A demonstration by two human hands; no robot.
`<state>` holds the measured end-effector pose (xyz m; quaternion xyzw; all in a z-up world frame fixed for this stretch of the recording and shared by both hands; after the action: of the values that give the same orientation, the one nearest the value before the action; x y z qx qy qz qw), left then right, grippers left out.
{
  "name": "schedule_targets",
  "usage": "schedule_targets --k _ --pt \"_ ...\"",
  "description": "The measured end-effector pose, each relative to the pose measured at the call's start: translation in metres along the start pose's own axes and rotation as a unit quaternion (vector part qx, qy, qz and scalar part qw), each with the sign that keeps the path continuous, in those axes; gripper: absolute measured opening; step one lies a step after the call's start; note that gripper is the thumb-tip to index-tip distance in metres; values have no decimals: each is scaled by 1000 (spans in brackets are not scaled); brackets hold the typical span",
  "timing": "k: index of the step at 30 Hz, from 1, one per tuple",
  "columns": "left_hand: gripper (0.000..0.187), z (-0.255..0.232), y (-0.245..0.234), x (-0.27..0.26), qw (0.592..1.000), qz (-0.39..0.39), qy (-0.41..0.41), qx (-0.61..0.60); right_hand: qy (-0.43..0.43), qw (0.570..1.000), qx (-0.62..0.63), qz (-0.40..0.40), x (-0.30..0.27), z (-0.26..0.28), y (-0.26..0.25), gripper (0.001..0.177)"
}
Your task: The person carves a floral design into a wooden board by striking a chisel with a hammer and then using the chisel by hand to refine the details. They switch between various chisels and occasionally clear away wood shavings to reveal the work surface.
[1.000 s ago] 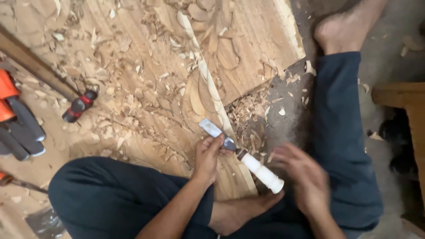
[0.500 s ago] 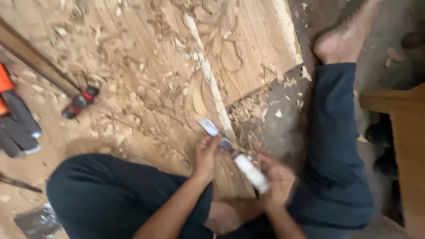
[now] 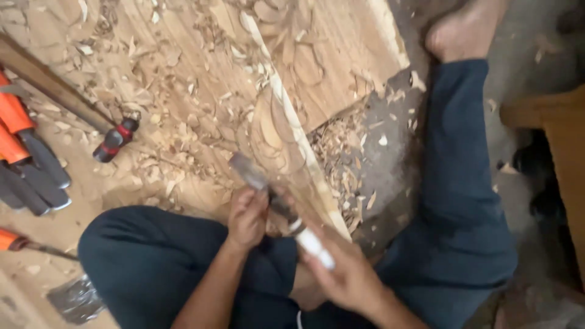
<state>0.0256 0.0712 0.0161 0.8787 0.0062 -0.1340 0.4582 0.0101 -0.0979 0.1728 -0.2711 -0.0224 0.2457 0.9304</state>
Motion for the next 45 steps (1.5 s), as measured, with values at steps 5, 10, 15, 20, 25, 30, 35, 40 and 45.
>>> schedule_targets --k 5,10,15,20,25,30,35,40,45 --pt "30 -43 28 32 897 -102 -76 423 139 959 224 -107 -31 -117 43 62" --pt "29 -114 68 5 702 -4 -20 712 182 921 320 -130 6 -112 51 38" --pt "21 -219 38 -38 586 -154 103 789 49 991 15 -127 108 -69 79 42" --pt "18 -259 -42 -96 601 -250 153 744 -59 990 -67 -107 232 -43 106 44" --pt "25 -276 -133 -128 769 -370 151 499 -75 982 -162 -61 295 10 120 41" --pt "31 -347 -119 -85 584 -366 184 701 -348 900 -249 78 317 76 202 65" --pt "49 -377 -125 19 443 -304 162 827 -282 880 -332 191 361 83 244 31" --pt "49 -366 -174 79 389 -359 13 849 -353 796 -448 205 367 75 238 19" --pt "27 -363 -222 89 323 -363 67 871 -537 679 -426 264 311 93 181 21"
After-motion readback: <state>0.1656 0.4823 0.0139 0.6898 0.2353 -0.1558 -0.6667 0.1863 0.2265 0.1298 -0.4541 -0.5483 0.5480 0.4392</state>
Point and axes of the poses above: each hand's wrist, its own x-axis towards the middle knuckle, its own y-axis out of the palm, z = x × y, the point moved 6 cm from there along x, towards the middle knuckle, and after that the axes turned 1 degree about -y, right-handed, at the moved point
